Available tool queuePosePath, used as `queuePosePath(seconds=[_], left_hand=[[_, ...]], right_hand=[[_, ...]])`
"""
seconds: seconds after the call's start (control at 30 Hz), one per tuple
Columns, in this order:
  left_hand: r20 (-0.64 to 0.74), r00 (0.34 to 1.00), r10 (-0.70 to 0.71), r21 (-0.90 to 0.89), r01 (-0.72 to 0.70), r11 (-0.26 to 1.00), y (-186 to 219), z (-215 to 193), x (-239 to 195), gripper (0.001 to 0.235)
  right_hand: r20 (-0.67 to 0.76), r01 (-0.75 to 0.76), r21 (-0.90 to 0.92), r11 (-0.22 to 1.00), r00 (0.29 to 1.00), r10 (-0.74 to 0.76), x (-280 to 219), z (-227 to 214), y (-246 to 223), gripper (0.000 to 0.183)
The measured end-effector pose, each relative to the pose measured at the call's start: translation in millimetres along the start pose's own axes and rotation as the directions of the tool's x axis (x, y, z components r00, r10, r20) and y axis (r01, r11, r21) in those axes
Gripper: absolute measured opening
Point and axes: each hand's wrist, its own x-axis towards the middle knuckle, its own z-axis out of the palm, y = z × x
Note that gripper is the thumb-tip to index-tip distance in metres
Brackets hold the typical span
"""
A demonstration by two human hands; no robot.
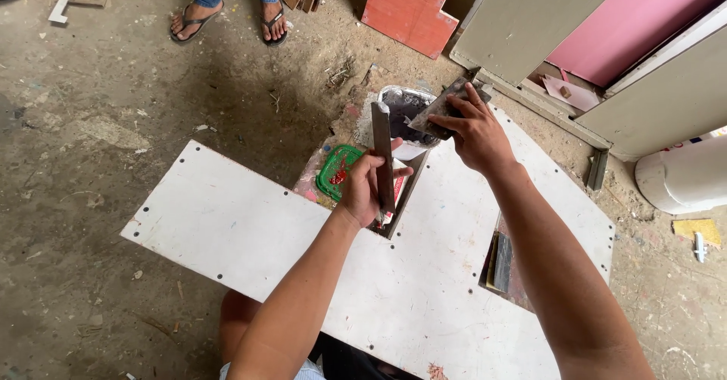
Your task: Sanding and scraping a large wooden letter to smooth the surface and remove excess filler.
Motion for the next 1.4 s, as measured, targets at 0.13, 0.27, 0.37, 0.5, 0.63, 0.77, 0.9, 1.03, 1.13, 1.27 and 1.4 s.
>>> queuePosePath(seconds=[0.13,0.27,0.37,0.5,0.63,0.77,0.9,1.03,1.13,1.27,1.4], left_hand=[[0.006,1.0,-0.023,-0.026,0.023,0.999,4,4,7,0.016],[-0.005,1.0,-0.027,-0.017,0.026,1.0,7,8,8,0.016],[-0.019,0.998,-0.051,-0.033,0.051,0.998,4,7,9,0.017],[-0.027,0.998,-0.049,-0.029,0.048,0.998,-8,-5,21,0.02],[-0.026,0.998,-0.064,-0.016,0.063,0.998,-18,-15,31,0.026],[-0.042,0.996,-0.075,-0.029,0.074,0.997,-11,-5,24,0.022],[-0.051,0.996,-0.07,-0.019,0.069,0.997,-9,-2,22,0.024],[-0.066,0.995,-0.068,-0.011,0.067,0.998,-12,-5,24,0.031],[-0.045,0.996,-0.076,-0.046,0.074,0.996,-3,6,13,0.006],[-0.02,0.99,-0.142,-0.066,0.141,0.988,-23,-19,16,0.006],[0.023,0.973,-0.228,-0.052,0.229,0.972,-27,-21,4,0.011]], right_hand=[[0.023,-0.011,-0.023,1.0,1.0,0.012,2,-1,6,0.052],[0.045,-0.01,-0.046,0.999,0.999,0.012,0,-7,14,0.052],[0.064,0.026,-0.134,0.991,0.998,-0.018,-4,-13,24,0.051],[0.057,0.019,-0.125,0.992,0.998,-0.012,-7,-17,36,0.051],[0.046,0.016,-0.143,0.99,0.999,-0.009,-11,-22,38,0.049],[0.031,0.009,-0.145,0.989,1.0,-0.004,-16,-21,45,0.05],[0.004,-0.007,-0.156,0.988,1.0,0.008,-24,-27,50,0.048],[-0.054,-0.042,-0.061,0.997,0.998,0.039,-29,-28,60,0.045],[-0.033,-0.059,-0.021,0.998,0.998,0.059,-27,-34,51,0.044],[-0.008,-0.084,-0.116,0.99,0.996,0.084,-21,-30,45,0.045],[-0.009,-0.095,-0.194,0.976,0.995,0.095,-11,-32,35,0.044]])
